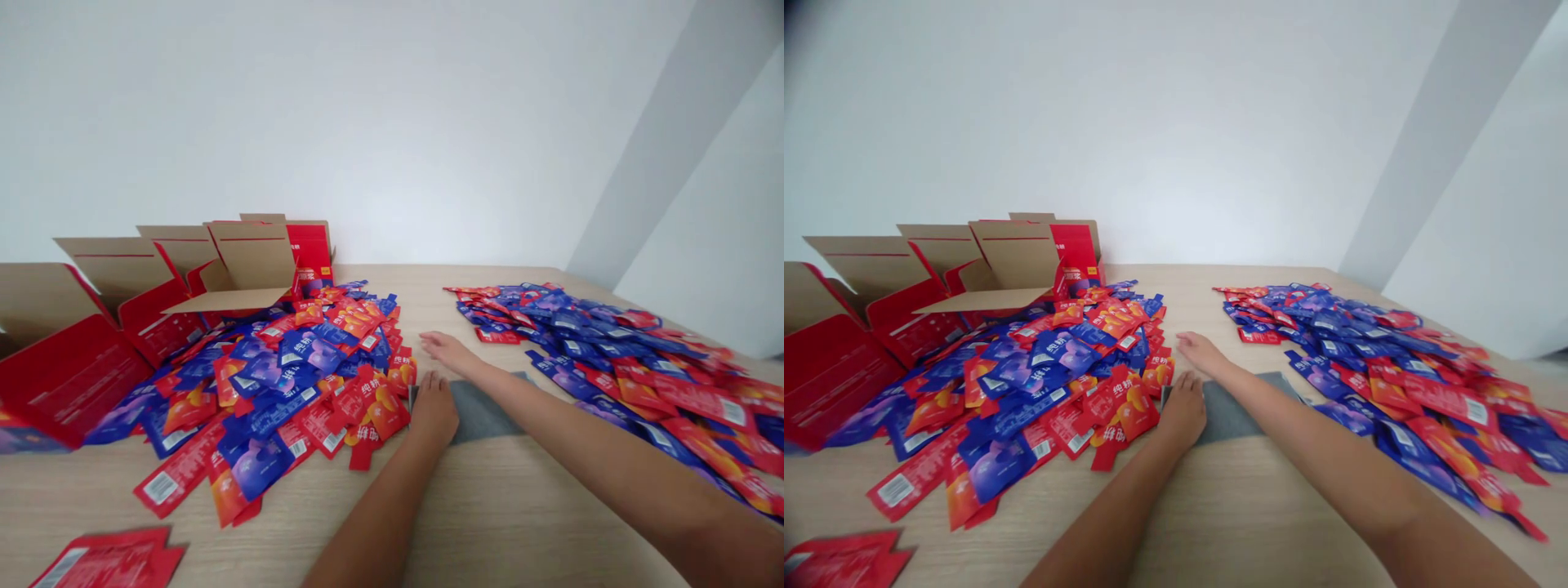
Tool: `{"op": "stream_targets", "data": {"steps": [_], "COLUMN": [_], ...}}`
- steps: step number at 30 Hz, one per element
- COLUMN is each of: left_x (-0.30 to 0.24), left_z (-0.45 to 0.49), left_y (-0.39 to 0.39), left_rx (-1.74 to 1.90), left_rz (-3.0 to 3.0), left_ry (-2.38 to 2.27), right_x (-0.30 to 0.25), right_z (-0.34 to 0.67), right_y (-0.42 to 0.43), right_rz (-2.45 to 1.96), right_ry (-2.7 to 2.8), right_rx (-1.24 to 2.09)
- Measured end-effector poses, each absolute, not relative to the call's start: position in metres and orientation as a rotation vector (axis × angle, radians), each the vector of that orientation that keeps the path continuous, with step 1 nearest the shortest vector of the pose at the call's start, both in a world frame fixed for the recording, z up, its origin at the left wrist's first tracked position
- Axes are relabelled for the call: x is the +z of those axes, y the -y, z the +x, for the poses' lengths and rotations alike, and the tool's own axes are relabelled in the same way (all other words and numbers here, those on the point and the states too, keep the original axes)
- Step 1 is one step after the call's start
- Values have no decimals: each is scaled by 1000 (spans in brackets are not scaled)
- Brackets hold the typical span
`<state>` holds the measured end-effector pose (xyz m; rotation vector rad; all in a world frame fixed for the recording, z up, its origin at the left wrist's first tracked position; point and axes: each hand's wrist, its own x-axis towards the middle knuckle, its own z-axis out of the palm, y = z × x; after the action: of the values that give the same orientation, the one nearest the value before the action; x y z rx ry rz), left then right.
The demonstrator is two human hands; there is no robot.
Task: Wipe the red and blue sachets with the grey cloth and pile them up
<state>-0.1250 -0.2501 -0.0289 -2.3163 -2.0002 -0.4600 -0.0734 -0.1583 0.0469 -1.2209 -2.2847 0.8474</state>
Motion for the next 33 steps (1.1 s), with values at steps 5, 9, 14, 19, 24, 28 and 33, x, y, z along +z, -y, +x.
{"op": "stream_targets", "data": {"steps": [5, 9, 14, 19, 24, 28, 33], "left_x": [-29, -29, -24, -23, -25, -25, -28], "left_z": [-125, -125, -126, -127, -127, -127, -126], "left_y": [251, 250, 253, 254, 253, 254, 254], "left_rx": [-469, -448, -423, -388, -403, -395, -431], "left_rz": [-2303, -2304, -2294, -2276, -2272, -2284, -2272], "left_ry": [2023, 1990, 1978, 1968, 2007, 1988, 1953], "right_x": [24, 17, 19, 31, 15, -10, -20], "right_z": [49, 108, 138, 135, 87, 48, 36], "right_y": [146, 150, 152, 151, 175, 209, 232], "right_rz": [-1678, -1980, -2064, -1885, -1565, -1358, -1188], "right_ry": [2298, 2251, 2276, 2186, 2250, 2414, 2627], "right_rx": [319, 42, -85, 47, 331, 340, 96]}}
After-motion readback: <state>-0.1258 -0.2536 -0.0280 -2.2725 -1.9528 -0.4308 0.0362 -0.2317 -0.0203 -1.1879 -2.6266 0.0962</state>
